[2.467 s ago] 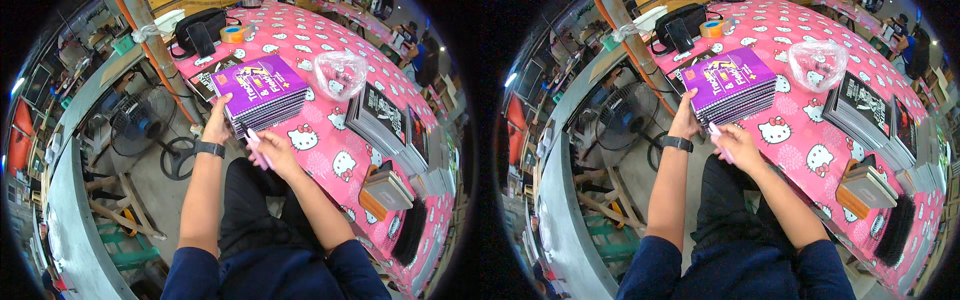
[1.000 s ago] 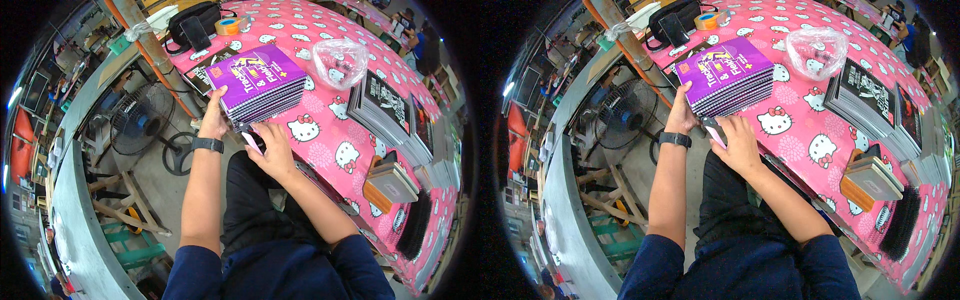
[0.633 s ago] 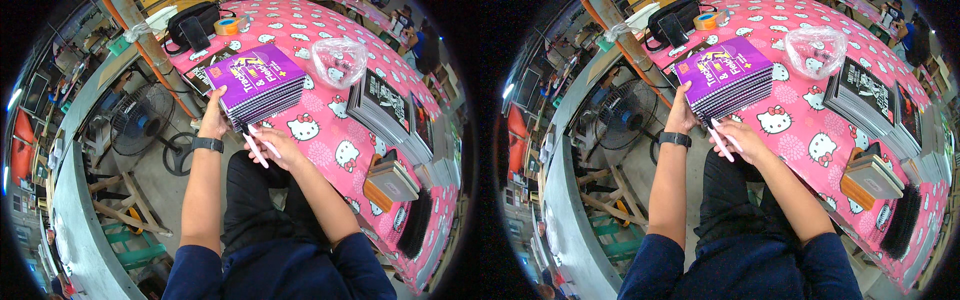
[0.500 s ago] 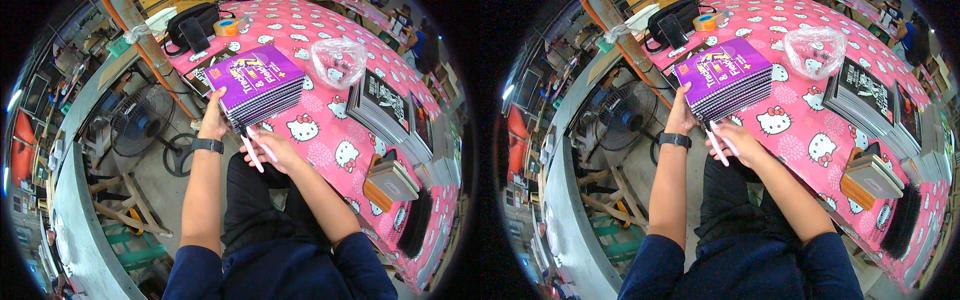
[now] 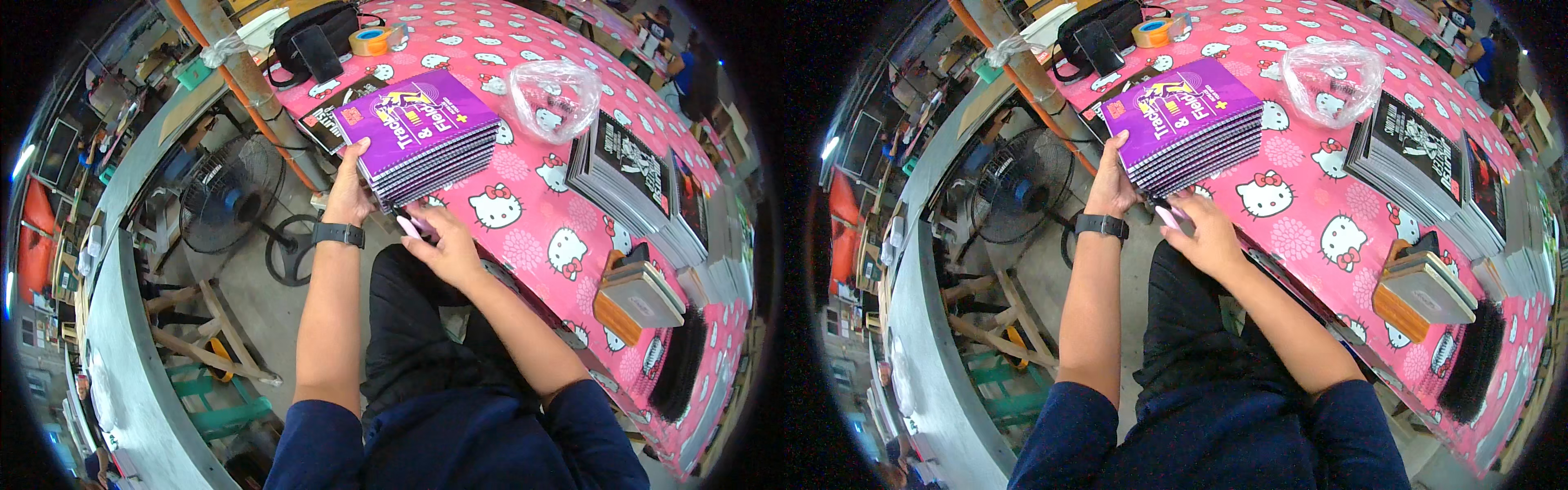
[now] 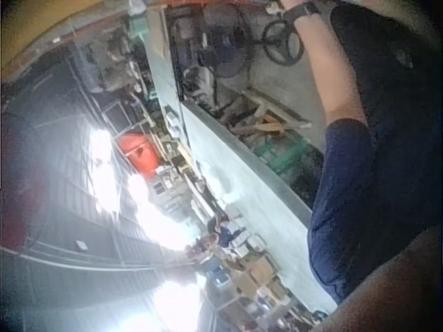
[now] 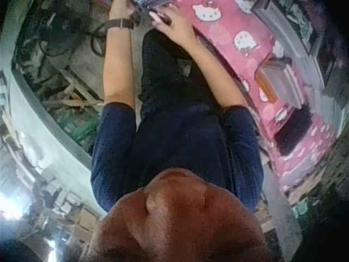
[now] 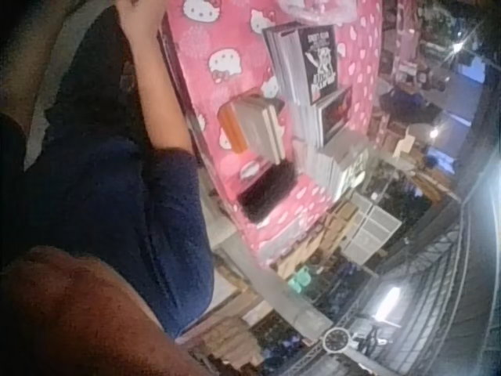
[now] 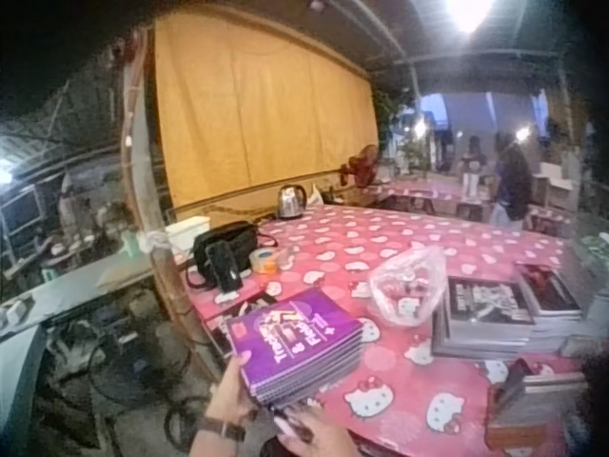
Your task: The person organizes stacks of notebooks on a table, moves a plastic bag, and then uses a small pink tool to trim or press down a binding element on the edge of a purple notebook.
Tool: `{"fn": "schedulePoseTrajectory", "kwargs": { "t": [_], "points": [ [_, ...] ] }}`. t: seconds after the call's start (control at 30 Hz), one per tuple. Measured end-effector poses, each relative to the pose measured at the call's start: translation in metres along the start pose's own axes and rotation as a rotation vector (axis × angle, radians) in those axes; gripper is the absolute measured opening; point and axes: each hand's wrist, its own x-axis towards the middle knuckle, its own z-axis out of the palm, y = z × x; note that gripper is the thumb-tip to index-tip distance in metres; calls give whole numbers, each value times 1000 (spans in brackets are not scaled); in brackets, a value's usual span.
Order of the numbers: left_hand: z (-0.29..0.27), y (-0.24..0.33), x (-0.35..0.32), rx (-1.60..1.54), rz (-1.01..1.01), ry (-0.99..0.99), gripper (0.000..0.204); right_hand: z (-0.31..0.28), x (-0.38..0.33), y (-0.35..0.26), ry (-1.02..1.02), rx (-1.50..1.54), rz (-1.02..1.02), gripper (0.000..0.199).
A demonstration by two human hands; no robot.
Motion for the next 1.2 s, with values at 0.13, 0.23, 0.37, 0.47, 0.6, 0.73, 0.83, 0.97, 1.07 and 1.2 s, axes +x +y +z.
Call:
{"fn": "schedulePoseTrajectory", "kwargs": {
  "t": [0.13,0.23,0.37,0.47,0.6,0.73,0.83,0.97,1.07,1.2],
  "points": [
    [-8,-1,2,0,34,-5,72,-8,8,-4,-280,1005,625,32],
    [-6,-1,1,17,-19,42,75,6,-2,-2,-50,397,229,41],
    [-6,-1,1,14,-6,22,76,3,-6,-11,120,-251,-85,50],
    [-6,0,1,17,-15,15,76,6,-6,-11,97,-304,-91,50],
    [-3,-1,0,21,-2,47,73,4,-5,-2,155,-356,-220,43],
    [-5,-2,3,7,59,23,73,-10,13,5,-315,1057,750,34],
    [-4,-2,1,16,7,63,74,-8,8,10,-287,949,646,37],
    [-8,-1,1,38,-7,67,64,2,-7,-9,76,-117,-22,48],
    [-10,-3,3,30,-9,61,64,9,-10,-6,100,-235,-65,47],
    [-10,-3,4,-1,-7,33,64,11,-10,-2,128,-241,-129,45]
  ]
}}
